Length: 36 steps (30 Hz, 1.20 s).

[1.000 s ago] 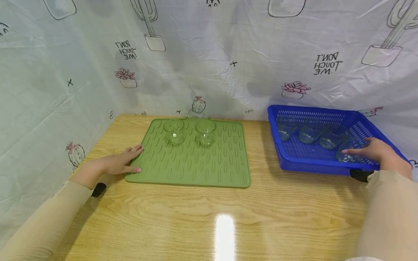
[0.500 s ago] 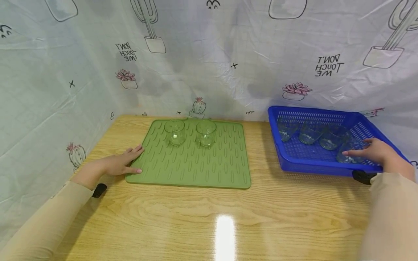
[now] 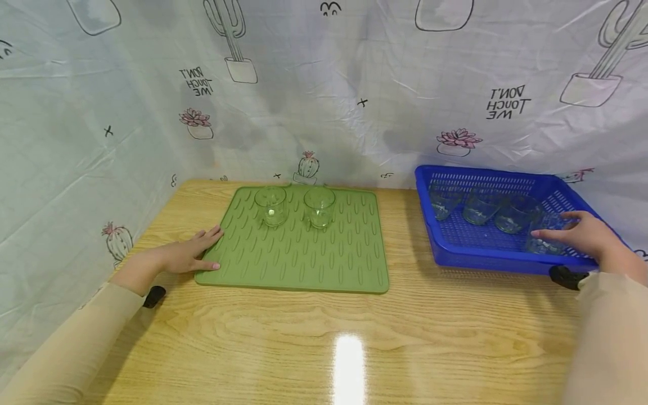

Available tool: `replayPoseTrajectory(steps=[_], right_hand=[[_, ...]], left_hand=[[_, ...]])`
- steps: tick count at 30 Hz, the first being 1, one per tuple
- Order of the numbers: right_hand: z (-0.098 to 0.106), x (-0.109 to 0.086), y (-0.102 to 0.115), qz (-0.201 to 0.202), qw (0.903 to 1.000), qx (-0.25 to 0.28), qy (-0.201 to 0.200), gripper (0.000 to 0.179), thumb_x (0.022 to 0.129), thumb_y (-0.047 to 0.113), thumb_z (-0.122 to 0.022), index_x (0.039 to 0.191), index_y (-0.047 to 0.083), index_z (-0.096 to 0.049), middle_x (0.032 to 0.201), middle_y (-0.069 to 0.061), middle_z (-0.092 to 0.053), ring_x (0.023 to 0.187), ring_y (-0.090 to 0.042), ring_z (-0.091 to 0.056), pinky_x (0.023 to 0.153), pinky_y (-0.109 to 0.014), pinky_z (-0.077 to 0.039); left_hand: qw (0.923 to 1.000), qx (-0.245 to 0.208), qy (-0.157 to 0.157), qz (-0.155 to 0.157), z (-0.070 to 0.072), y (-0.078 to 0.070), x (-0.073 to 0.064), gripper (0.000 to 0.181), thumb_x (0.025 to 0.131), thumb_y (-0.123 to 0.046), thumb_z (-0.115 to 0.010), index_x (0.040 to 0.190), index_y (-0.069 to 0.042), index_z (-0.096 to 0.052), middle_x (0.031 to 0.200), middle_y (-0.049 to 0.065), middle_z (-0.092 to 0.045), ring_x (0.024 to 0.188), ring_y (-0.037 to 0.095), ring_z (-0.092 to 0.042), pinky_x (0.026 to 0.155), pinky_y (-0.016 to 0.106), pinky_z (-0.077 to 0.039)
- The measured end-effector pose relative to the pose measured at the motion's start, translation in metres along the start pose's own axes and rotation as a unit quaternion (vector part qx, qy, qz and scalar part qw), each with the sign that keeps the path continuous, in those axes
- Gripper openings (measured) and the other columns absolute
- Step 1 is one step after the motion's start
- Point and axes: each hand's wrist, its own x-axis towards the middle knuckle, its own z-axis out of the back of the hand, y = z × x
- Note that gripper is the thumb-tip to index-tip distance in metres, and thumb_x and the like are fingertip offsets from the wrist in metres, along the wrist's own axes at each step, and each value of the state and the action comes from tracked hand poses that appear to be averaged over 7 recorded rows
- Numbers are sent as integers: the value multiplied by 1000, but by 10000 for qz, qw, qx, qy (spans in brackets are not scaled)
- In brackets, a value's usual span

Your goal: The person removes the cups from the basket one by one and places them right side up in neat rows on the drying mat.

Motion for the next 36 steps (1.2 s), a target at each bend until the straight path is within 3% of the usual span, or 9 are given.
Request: replayPoseTrajectory(steps=[5,12,14,22,25,29,31,35,36], right_hand=[[-9,24,-37,-141,9992,302,-200,113,95,57,-67,151,-22,-7,134,-56,-24,115,-71,-32,87,-80,-36],[-1,-8,3,-52,9982,546,-236,104,101,52,-59,153,-20,-4,144,-53,-14,122,-72,-24,95,-81,-29],[-2,-9,1,40,9976,620,-321,104,101,52,-58,154,-19,-4,146,-52,-13,125,-71,-22,95,-81,-27],[-22,35,-64,379,9911,1113,-622,112,96,56,-65,162,-4,2,159,-42,-8,132,-70,-21,98,-82,-22],[-22,30,-54,538,9898,1163,-618,108,97,52,-66,164,3,3,163,-28,-24,135,-54,-38,99,-78,-28],[-7,-5,-2,662,9883,1308,-426,98,104,37,-62,161,-6,3,160,-34,-24,139,-55,-35,100,-77,-29],[-8,-5,-1,773,9854,1453,-427,96,104,38,-61,163,-2,5,159,-41,-16,138,-64,-25,102,-78,-26],[-13,0,-7,856,9813,1617,-593,90,106,34,-59,165,3,2,160,-37,-22,145,-56,-20,112,-70,-23],[-17,7,-16,840,9803,1631,-728,89,105,35,-61,166,10,-2,159,-25,-34,148,-44,-27,117,-62,-24]], left_hand=[[10000,44,-74,-13,-1,-2,-1,99,100,-54,-60,164,0,-8,169,23,5,151,52,5,105,85,-5],[9999,60,-99,17,-3,-2,-2,99,100,-55,-59,164,-1,-8,169,23,4,151,51,5,104,85,-3],[9999,66,-102,17,-3,-2,-2,99,100,-56,-59,164,-1,-8,169,23,4,151,51,5,104,85,-3],[10000,46,-85,-15,-2,-1,-1,99,100,-56,-60,164,0,-8,169,23,4,151,52,5,104,85,-4],[10000,58,-75,3,-3,-1,-1,100,100,-56,-60,164,-1,-8,169,23,5,151,52,5,104,85,-5],[9999,60,-89,11,-3,0,0,100,99,-56,-60,164,-1,-8,169,23,5,151,51,5,104,85,-4],[9999,54,-94,6,-3,0,0,100,99,-56,-60,164,-1,-8,169,23,4,151,52,5,104,85,-4],[9999,34,-94,-1,-4,1,1,100,99,-56,-60,164,-1,-7,169,22,5,151,51,5,104,85,-3],[9999,29,-97,-1,-4,1,1,100,99,-56,-60,165,-1,-7,169,22,5,151,51,5,104,85,-3]])
